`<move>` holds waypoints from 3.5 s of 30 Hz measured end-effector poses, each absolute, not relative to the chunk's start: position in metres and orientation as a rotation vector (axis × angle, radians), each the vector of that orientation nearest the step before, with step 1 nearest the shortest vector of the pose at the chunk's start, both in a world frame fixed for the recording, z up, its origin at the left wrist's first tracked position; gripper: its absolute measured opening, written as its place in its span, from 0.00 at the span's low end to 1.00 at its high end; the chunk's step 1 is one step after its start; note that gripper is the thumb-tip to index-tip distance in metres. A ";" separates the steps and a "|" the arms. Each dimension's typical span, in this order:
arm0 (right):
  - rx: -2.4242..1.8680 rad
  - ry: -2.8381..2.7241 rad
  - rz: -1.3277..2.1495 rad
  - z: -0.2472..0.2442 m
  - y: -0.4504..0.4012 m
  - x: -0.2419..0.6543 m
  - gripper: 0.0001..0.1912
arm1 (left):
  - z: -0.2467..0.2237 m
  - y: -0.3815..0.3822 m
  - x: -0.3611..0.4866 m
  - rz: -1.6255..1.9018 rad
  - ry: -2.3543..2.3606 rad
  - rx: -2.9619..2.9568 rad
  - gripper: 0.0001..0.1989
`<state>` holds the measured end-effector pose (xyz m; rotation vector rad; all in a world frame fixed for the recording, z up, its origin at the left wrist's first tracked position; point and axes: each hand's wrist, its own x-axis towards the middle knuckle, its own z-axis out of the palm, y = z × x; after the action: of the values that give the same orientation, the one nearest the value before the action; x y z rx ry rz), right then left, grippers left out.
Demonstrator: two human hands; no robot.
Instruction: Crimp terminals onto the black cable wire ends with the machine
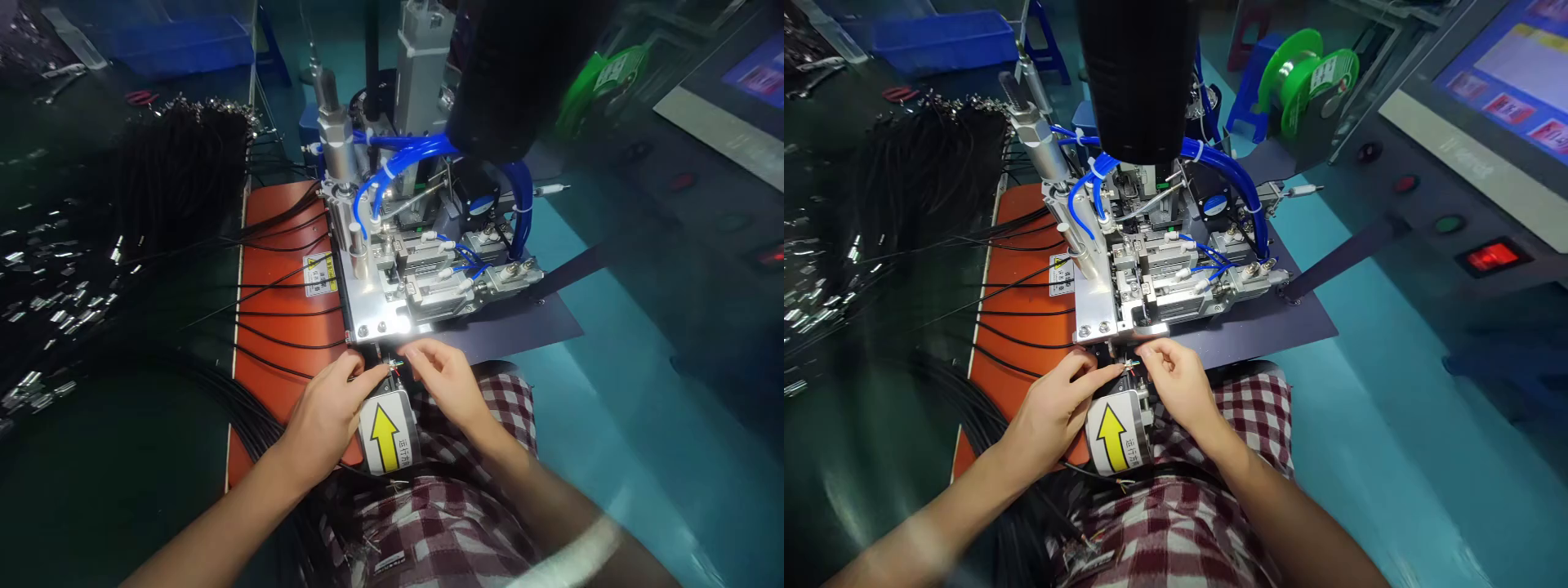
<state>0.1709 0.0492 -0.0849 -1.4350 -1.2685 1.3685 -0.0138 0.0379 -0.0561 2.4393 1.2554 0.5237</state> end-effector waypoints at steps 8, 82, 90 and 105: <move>-1.352 -1.052 1.639 -0.086 0.046 0.176 0.13 | -0.057 0.037 -0.016 0.516 1.251 2.406 0.18; -1.245 -1.014 1.808 -0.094 0.052 0.178 0.11 | -0.056 0.036 -0.018 0.521 1.283 2.613 0.16; -1.286 -1.072 1.656 -0.087 0.044 0.171 0.14 | -0.055 0.037 -0.019 0.518 1.304 2.602 0.16; -1.300 -1.016 1.606 -0.093 0.046 0.161 0.15 | -0.054 0.037 -0.018 0.554 1.268 2.656 0.15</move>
<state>0.1606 0.0455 -0.0935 -1.2998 -1.0157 1.6058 -0.0180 0.0370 -0.0540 2.6562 1.2682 0.5542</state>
